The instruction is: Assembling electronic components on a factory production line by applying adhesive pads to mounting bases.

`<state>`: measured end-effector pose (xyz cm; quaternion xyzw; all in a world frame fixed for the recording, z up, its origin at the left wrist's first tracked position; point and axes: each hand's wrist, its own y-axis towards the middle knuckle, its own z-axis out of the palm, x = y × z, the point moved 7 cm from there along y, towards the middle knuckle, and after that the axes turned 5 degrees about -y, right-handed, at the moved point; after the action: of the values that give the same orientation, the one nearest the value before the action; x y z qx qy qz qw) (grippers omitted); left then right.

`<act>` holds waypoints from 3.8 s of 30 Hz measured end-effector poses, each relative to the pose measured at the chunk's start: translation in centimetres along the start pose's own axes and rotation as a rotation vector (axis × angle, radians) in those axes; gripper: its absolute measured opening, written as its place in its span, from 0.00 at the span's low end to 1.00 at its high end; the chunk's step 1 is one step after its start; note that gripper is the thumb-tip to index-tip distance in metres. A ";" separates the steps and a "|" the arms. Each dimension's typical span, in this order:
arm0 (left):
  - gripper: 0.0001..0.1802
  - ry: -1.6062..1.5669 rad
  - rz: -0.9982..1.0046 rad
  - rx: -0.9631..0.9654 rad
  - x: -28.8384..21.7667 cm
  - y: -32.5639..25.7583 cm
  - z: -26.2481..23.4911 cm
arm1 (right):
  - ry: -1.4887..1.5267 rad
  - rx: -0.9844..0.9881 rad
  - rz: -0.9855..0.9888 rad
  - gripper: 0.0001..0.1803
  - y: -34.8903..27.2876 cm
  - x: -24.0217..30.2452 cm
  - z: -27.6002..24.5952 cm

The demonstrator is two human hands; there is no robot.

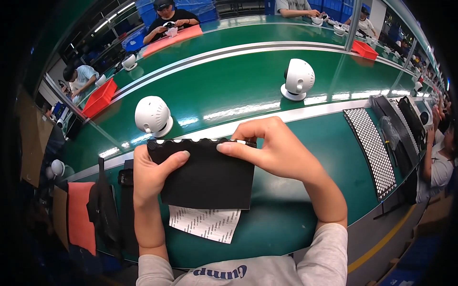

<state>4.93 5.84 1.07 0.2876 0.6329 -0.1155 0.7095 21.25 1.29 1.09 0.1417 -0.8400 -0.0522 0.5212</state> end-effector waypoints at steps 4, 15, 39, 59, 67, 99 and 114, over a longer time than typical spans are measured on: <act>0.05 0.092 -0.025 0.037 0.1 -0.2 0.6 | -0.315 -0.315 -0.320 0.07 -0.6 3.0 -0.8; 0.06 0.146 -0.066 0.034 0.7 -0.2 0.9 | -0.370 -0.296 -0.300 0.09 -0.9 2.8 -0.1; 0.15 0.598 0.209 1.052 -0.8 -8.6 3.5 | 0.123 0.173 -0.125 0.16 2.1 2.7 8.6; 0.06 0.570 0.228 1.036 -0.2 -9.3 1.7 | -0.035 0.042 -0.099 0.17 2.9 3.1 11.0; 0.17 0.665 0.154 1.100 0.9 -10.0 0.7 | -0.125 0.045 -0.074 0.16 3.5 3.8 12.4; 0.16 0.545 0.366 0.960 -0.5 -8.5 -4.7 | -1.397 -0.236 -0.451 0.30 4.2 8.9 20.2; 0.10 0.608 0.314 1.071 1.3 -8.4 -6.2 | -0.495 0.079 -0.160 0.06 7.1 3.5 12.0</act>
<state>-4.42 2.70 -2.59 0.7119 0.6110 -0.2238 0.2643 7.80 6.35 0.42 0.2110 -0.9294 -0.0936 0.2880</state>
